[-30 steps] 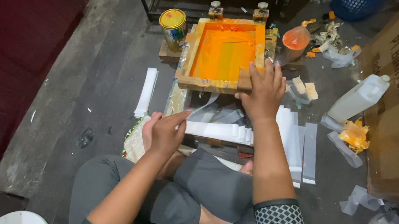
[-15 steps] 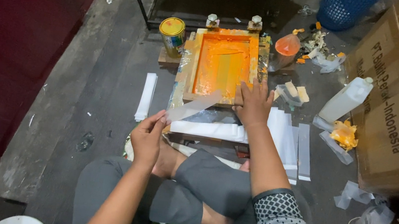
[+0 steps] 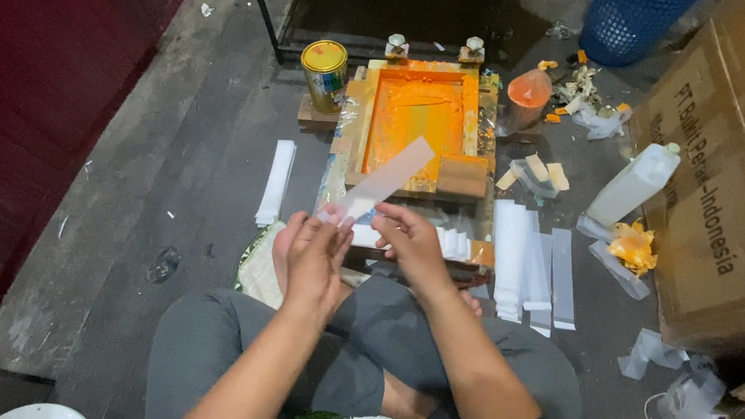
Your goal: The person prepares white strips by hand, pulling them from a stack, aligning them, and placing them onto a work surface near a screen-printing frame.
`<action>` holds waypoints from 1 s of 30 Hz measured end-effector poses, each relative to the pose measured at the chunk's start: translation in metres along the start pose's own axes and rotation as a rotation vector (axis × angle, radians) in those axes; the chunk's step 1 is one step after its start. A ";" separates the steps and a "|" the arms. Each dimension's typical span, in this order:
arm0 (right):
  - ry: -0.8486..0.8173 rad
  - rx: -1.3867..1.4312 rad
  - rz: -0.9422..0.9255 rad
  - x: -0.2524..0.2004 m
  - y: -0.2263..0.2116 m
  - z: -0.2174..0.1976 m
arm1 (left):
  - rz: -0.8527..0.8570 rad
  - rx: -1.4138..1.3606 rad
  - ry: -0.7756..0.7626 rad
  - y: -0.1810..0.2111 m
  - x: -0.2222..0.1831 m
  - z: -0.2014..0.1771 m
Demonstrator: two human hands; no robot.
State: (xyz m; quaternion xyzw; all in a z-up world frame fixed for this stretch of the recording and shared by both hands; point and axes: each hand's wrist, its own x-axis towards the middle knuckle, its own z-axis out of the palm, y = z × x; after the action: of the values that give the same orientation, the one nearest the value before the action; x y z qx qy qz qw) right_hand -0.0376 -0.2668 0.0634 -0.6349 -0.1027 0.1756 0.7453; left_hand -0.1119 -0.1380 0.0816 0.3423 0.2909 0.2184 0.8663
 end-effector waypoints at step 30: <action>0.139 0.061 -0.098 0.017 -0.001 -0.014 | -0.182 0.001 -0.163 -0.047 0.007 0.023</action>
State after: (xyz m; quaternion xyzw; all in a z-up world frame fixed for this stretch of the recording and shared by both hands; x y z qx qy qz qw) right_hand -0.0172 -0.2729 0.0612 -0.6166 -0.0764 0.0975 0.7775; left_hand -0.0837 -0.1762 0.0594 0.3314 0.2495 0.1103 0.9032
